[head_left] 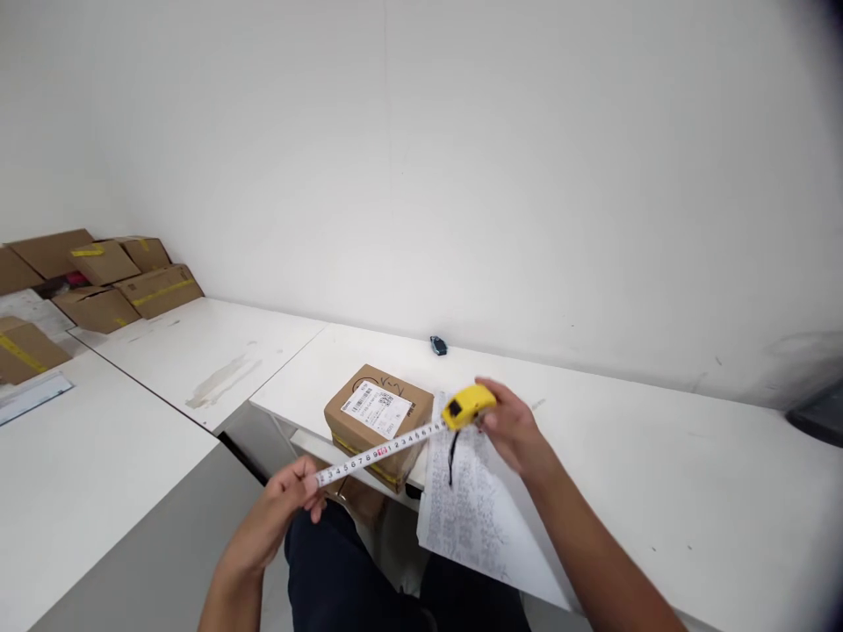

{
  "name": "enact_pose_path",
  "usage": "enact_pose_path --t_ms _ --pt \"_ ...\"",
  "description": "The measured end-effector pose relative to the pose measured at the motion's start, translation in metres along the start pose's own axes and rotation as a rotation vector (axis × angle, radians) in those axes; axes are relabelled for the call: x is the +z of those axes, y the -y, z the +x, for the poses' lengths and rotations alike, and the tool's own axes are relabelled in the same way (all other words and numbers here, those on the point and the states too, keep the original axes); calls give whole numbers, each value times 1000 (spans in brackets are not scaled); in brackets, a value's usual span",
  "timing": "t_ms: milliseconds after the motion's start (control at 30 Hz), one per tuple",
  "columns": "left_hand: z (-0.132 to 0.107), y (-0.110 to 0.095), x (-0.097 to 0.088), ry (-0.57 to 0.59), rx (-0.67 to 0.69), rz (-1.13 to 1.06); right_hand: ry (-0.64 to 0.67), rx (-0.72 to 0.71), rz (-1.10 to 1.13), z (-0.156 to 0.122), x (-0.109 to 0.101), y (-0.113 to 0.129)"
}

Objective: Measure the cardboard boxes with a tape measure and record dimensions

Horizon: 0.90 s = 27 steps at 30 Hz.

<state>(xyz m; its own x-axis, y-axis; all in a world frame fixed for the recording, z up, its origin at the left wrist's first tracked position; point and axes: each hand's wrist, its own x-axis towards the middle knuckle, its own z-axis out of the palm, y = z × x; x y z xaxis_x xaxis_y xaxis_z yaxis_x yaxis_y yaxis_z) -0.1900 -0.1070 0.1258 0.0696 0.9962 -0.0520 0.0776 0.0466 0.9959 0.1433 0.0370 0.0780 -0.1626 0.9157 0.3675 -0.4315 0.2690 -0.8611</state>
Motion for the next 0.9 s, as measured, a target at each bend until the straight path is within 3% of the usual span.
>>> enact_pose_path --t_ms 67,133,233,333,500,733,900 --pt "-7 11 13 0 -5 -24 36 82 218 59 -5 -5" --pt "-2 19 23 -91 -9 -60 41 178 353 109 -2 -20" --pt "14 27 33 -221 -48 -227 77 324 379 143 17 -50" --pt "30 29 43 -252 -104 -312 154 368 360 136 37 -74" --pt "45 28 59 -358 -56 -128 175 355 375 108 43 -82" --pt "61 33 55 -466 -41 26 142 334 249 101 26 -66" --pt "62 27 55 -642 31 442 130 144 141 94 36 -33"
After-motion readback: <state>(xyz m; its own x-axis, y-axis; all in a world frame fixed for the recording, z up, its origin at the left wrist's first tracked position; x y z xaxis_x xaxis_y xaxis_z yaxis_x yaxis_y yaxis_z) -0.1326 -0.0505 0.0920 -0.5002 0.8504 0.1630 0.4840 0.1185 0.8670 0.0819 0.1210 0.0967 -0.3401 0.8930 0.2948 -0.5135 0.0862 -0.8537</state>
